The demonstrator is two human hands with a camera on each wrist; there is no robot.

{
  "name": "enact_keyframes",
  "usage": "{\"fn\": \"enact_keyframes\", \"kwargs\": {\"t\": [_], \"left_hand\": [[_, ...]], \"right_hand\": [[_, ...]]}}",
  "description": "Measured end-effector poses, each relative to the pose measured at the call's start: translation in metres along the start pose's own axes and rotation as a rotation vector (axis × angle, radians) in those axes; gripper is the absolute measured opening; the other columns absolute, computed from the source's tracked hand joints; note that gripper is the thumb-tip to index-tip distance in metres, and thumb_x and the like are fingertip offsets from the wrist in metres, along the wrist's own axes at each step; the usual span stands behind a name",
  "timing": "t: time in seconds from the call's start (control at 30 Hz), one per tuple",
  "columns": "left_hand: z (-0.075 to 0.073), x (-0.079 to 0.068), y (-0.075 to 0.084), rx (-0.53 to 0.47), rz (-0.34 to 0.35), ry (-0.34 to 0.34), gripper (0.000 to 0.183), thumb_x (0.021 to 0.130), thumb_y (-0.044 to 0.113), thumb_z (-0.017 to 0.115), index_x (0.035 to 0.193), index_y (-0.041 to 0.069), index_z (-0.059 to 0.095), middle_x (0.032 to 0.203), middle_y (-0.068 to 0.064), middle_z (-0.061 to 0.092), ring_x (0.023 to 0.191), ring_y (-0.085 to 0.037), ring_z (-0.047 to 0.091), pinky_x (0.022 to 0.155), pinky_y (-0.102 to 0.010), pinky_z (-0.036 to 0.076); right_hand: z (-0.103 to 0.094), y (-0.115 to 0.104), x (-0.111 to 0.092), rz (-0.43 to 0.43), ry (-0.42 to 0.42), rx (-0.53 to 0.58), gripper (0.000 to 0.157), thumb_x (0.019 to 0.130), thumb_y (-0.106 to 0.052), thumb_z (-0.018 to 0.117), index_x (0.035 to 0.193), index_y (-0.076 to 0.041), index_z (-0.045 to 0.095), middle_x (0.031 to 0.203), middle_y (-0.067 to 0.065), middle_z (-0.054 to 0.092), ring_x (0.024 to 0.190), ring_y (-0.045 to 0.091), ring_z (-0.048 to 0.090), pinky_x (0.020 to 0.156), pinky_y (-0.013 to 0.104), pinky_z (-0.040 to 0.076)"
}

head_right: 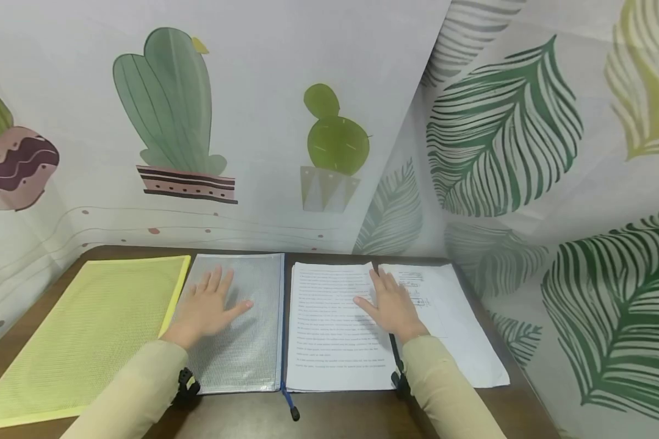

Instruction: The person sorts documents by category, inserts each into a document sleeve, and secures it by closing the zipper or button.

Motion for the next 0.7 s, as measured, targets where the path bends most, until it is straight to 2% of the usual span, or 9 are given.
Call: {"fn": "enact_keyframes", "kwargs": {"t": [0.3,0.53,0.7], "left_hand": [[0.003,-0.002,0.008,-0.009,-0.012,-0.029,0.099,0.084,0.074,0.037,0.151,0.004,0.018,0.156,-0.024,0.015,0.140,-0.048,0.016,0.110,-0.065,0.018],[0.006,-0.001,0.015,-0.001,-0.014,-0.037,0.097,0.085,0.071,0.040,0.149,0.001,0.022,0.153,-0.027,0.022,0.137,-0.051,0.023,0.107,-0.066,0.023],[0.008,-0.001,0.020,-0.007,-0.012,-0.041,0.096,0.085,0.070,0.042,0.148,0.000,0.023,0.152,-0.027,0.024,0.136,-0.050,0.026,0.106,-0.065,0.026]], "right_hand": [[0.003,0.003,-0.002,0.037,-0.016,0.057,0.084,0.091,-0.058,0.047,0.148,0.000,0.026,0.151,0.026,0.028,0.135,0.045,0.031,0.108,0.058,0.031],[0.008,0.008,-0.004,0.093,-0.060,0.142,0.082,0.091,-0.052,0.052,0.147,0.002,0.025,0.148,0.028,0.032,0.135,0.045,0.032,0.108,0.057,0.031],[0.009,0.010,-0.003,0.109,-0.075,0.160,0.080,0.091,-0.048,0.054,0.146,0.004,0.027,0.147,0.028,0.034,0.134,0.046,0.033,0.108,0.057,0.031]]}}
Point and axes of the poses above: each hand's wrist, its own x-axis towards the middle knuckle, its own z-axis out of the palm, y = z × x, the point moved 10 cm from there along x, towards the middle knuckle
